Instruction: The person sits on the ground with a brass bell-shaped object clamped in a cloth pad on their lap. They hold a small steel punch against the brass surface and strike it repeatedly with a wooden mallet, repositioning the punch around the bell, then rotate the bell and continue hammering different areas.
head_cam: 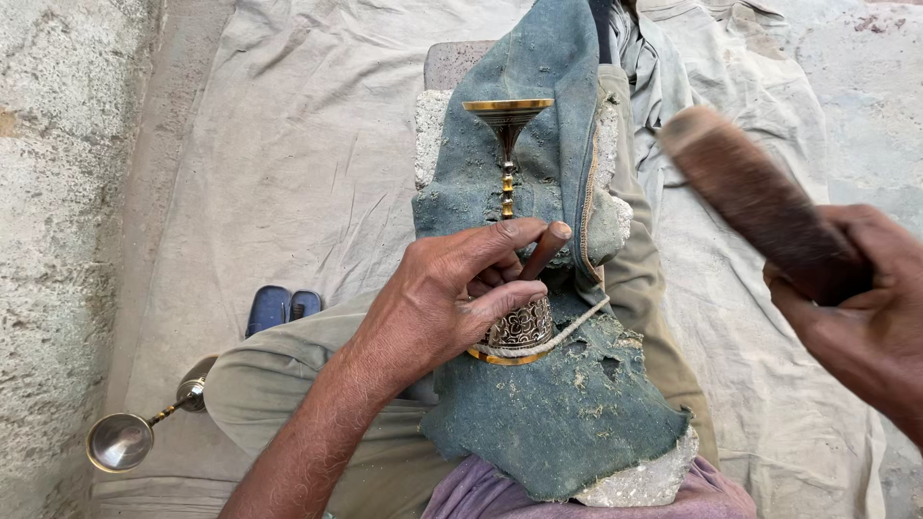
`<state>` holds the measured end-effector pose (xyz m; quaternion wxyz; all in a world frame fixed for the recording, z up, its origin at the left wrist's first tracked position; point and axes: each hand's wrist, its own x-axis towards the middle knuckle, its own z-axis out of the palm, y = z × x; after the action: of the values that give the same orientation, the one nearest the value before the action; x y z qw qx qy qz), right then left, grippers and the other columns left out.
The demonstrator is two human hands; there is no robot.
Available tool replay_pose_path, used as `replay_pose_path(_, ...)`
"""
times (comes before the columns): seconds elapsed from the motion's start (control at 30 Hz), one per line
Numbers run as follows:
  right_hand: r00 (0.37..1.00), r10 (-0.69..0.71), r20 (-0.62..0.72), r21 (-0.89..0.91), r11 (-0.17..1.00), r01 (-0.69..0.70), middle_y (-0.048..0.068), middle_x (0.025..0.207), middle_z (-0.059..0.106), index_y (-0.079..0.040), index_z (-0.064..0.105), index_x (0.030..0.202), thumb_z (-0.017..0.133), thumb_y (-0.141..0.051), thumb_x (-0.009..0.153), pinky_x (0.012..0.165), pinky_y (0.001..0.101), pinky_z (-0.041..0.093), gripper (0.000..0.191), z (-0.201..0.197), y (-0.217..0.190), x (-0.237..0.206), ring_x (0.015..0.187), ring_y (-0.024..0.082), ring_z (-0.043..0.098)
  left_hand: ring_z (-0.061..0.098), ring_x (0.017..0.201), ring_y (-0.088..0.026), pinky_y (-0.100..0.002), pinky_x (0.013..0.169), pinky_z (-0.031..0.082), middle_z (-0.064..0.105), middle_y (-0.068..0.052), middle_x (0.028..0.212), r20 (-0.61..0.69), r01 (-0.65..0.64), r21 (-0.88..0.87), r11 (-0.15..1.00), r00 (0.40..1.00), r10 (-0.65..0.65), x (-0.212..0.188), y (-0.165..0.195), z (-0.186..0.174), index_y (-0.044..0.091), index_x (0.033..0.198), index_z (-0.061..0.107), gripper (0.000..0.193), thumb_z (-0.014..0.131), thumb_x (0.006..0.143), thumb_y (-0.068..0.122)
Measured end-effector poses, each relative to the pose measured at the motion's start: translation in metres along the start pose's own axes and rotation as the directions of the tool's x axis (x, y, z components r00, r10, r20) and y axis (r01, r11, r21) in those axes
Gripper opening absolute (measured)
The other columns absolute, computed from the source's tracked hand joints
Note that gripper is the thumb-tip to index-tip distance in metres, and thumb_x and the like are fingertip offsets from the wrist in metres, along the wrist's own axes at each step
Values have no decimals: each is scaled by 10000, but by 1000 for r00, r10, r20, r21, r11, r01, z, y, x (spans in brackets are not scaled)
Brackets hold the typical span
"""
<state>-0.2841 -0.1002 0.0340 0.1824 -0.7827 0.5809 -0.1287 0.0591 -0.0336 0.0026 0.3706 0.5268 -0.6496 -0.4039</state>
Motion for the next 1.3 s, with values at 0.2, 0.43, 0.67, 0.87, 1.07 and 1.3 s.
replay_pose_path(0.2,983,153,102,64,985,-160,63,974,710,-56,613,1182,682,20,841,791,305,604,356,-6,-12,15,885,135,716,764,844,-114,-271,730,675,772,-56,1019,8,-47,29,998,999,47,2,-4,1,157,1383,628,598,848,830,214)
replay_pose_path(0.43,988,-9,152,5,1000,8,106,874,657,-24,618,1123,717,96,854,637,345,570,311,-12,-6,11,735,212,691,765,820,-124,-276,725,666,774,-46,991,18,-17,27,999,1000,17,3,-2,-1,164,1363,642,575,842,829,233)
replay_pose_path(0.67,999,-51,16,252,967,45,86,873,660,-23,599,1137,696,46,880,750,301,568,283,-5,-17,13,865,150,683,759,843,-119,-272,755,661,776,-22,1053,22,-93,19,996,996,92,4,0,-2,175,1366,632,536,819,867,227)
replay_pose_path(0.87,1000,-5,-28,322,947,14,77,898,676,-29,614,1101,734,3,889,826,282,579,246,-6,-23,11,895,154,694,754,842,-122,-273,765,655,784,-25,1039,32,-73,-4,997,997,73,3,0,-3,187,1394,628,545,804,878,195)
replay_pose_path(1.07,995,-75,68,26,997,73,75,870,684,-35,657,1065,765,-24,871,784,309,577,222,-8,-6,7,794,169,693,759,846,-123,-273,770,664,774,-22,1007,16,-69,9,998,997,69,3,-4,0,209,1401,624,552,817,884,201)
replay_pose_path(1.3,982,144,125,-123,984,-128,87,905,628,-32,625,1282,746,-39,942,715,351,579,361,-6,15,-2,759,191,657,755,818,-99,-259,744,677,749,-20,961,-28,-77,-20,997,997,77,-3,-7,0,200,1387,620,557,833,873,222)
